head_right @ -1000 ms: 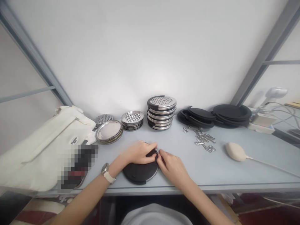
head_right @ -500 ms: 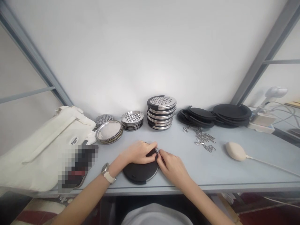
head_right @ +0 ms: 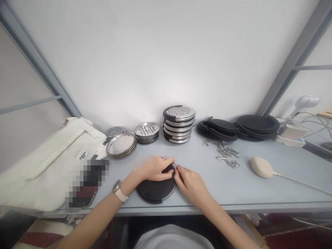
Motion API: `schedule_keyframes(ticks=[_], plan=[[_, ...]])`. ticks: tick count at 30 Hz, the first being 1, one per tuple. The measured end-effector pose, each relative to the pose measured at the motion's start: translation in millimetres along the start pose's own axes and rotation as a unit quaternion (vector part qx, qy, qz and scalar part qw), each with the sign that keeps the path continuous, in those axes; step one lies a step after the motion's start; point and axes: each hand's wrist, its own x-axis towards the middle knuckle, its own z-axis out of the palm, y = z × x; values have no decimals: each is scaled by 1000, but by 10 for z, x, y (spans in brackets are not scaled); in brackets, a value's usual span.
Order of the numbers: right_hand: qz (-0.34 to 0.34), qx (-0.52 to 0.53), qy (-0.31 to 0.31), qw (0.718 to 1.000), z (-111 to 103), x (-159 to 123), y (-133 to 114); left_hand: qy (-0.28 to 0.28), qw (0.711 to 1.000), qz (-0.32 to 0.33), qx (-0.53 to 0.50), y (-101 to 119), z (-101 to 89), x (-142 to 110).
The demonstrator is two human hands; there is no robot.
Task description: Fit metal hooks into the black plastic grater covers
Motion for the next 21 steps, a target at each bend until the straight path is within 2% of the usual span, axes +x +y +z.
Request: schedule_keyframes(ticks=[21], plan=[[8,12,0,1000,-2,10,-11,3,1000,-2,-1,3,-2,-2]])
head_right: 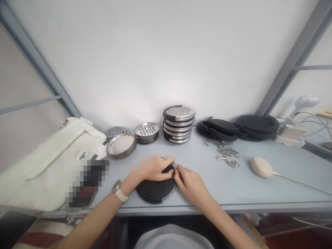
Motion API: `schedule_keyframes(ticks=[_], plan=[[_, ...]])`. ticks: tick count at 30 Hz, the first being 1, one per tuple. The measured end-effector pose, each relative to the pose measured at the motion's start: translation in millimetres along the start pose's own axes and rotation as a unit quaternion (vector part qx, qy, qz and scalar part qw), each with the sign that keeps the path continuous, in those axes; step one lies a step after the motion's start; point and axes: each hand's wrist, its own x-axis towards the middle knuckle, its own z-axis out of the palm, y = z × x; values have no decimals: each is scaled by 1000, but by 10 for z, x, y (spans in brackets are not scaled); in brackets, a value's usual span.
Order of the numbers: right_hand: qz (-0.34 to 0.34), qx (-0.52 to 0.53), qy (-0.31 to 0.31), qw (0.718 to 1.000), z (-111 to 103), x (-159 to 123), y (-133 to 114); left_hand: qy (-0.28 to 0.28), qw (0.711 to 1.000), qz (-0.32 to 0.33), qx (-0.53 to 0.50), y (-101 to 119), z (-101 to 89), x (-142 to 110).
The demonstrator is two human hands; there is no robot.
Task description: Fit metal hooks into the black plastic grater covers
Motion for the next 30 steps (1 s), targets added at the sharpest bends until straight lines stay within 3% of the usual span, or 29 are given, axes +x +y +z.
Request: schedule_keyframes(ticks=[30], plan=[[-12,-15,6,1000,-1,-4,35,-14,1000,-7,5,3,-12,15]])
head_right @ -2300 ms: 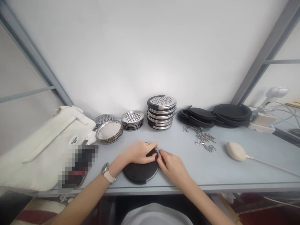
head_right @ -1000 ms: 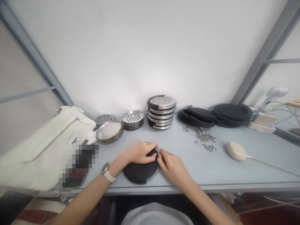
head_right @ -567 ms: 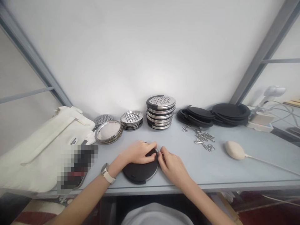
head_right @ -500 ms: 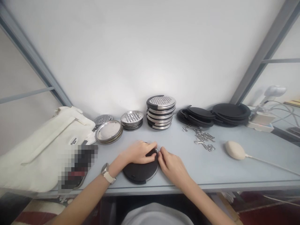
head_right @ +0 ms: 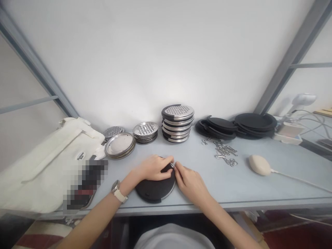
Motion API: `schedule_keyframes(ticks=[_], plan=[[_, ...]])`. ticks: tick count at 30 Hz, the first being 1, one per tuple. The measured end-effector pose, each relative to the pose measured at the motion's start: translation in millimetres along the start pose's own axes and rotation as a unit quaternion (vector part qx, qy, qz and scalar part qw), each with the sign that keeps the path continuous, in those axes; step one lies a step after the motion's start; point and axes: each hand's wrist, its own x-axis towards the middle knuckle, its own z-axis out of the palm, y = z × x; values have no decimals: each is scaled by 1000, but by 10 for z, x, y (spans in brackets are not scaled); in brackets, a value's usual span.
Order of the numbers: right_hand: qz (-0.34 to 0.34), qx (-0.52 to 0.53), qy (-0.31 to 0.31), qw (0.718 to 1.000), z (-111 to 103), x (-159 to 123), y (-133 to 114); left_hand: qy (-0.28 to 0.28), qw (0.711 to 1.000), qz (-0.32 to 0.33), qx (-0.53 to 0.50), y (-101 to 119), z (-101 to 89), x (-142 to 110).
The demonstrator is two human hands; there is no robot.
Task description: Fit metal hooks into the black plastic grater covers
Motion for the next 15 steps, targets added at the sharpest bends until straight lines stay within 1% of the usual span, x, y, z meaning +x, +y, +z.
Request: schedule_keyframes(ticks=[6,15], plan=[[-9,-4,13,1000,11,6,5,-1,1000,0,-1,0,4,2],[-11,-11,17,1000,7,1,-12,0,1000,4,-20,10,-8,0]])
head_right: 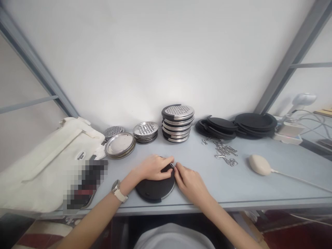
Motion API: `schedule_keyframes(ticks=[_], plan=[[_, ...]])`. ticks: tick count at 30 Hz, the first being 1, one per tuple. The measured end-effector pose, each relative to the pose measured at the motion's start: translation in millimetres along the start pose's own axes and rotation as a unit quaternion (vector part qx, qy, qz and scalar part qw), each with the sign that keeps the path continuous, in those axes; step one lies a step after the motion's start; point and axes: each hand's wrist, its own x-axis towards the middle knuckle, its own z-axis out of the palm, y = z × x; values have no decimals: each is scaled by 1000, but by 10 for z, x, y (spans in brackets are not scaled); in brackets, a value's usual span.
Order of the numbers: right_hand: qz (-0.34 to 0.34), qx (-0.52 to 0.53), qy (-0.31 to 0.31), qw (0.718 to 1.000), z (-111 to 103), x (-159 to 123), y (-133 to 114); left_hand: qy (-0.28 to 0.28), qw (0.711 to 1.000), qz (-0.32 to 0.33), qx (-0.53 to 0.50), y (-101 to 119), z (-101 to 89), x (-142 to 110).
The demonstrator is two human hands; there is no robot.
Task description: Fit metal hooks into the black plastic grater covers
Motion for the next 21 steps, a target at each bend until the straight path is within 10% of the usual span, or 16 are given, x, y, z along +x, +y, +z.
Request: schedule_keyframes(ticks=[21], plan=[[-3,-17,1,1000,12,0,6,-1,1000,-3,-1,-4,9,3]])
